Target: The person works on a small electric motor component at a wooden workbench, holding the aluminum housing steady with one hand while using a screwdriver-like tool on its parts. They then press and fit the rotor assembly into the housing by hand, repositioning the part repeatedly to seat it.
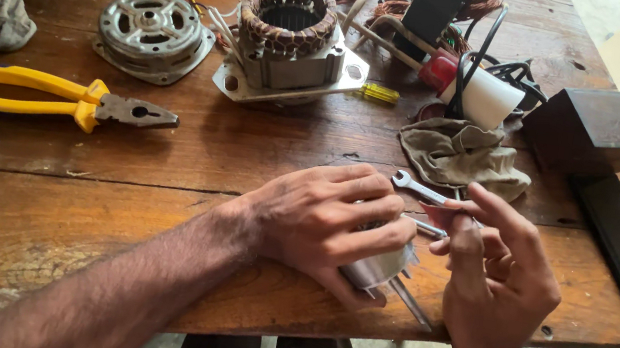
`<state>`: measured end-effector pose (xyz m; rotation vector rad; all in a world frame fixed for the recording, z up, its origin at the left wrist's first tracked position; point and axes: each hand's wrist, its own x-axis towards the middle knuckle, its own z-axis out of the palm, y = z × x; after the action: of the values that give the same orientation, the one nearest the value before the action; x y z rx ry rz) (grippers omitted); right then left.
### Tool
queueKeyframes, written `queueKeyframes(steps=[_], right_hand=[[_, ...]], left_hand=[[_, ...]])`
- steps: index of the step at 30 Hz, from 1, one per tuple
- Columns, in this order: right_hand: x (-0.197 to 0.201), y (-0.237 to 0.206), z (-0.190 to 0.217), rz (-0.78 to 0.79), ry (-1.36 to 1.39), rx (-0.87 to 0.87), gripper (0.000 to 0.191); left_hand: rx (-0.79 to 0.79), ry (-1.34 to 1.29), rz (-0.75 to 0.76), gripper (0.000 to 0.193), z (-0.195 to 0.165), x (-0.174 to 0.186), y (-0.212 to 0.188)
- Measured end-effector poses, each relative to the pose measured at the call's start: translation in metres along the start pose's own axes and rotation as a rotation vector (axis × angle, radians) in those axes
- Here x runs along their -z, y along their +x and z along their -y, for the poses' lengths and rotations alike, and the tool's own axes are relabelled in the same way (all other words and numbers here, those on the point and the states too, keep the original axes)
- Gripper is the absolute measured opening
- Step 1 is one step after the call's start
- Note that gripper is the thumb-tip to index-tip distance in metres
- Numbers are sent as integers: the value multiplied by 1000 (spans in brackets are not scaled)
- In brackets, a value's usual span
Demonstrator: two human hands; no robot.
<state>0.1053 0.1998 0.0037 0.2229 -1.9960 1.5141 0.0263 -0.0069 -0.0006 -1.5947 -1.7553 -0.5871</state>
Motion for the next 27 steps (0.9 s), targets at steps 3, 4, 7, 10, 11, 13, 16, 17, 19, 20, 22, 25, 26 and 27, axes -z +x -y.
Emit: queueKeyframes(steps=[3, 4, 7, 10, 11, 13, 16, 17, 19, 20, 22, 25, 26, 27], right_hand=[[0, 1, 1, -11, -84, -4, 29], [0, 1, 1, -6, -66, -2, 28], [-1, 2, 3, 5, -44, -3, 28], [-1, 2, 4, 6, -62, -16, 28], [0, 1, 5, 2, -62, -22, 28], [0, 0, 5, -11, -70, -30, 28], [1, -3, 5, -17, -98, 8, 23], [2, -3, 5, -3, -109, 43, 21], [2, -4, 5, 12, -115, 87, 17], [1, -4, 4, 12, -111, 95, 17], [0, -3, 4, 8, -105, 97, 14], [-2, -2, 4, -12, -99, 60, 11], [-3, -1, 5, -22, -99, 29, 14], [-3, -1, 5, -34, -101, -1, 16]], left_hand=[[-34, 56, -2, 70, -1, -1, -1], [-37, 53, 11, 71, -1, -1, -1], [-38, 47, 37, 76, -1, 0, -2], [-35, 56, 44, 77, -2, 0, -2], [-41, 63, 44, 76, -2, 0, -2], [-45, 71, 32, 74, -2, -1, -2], [-44, 69, 6, 73, -2, -2, -2], [-42, 60, 6, 72, -2, -2, -1], [-19, 33, -7, 69, -2, -2, 0], [2, 15, -19, 67, -2, -2, 1], [58, -13, -19, 66, -2, -2, 2], [156, -38, 3, 67, -3, -2, 4], [185, -46, 0, 67, -3, -2, 5], [212, -55, -2, 68, -4, -2, 6]])
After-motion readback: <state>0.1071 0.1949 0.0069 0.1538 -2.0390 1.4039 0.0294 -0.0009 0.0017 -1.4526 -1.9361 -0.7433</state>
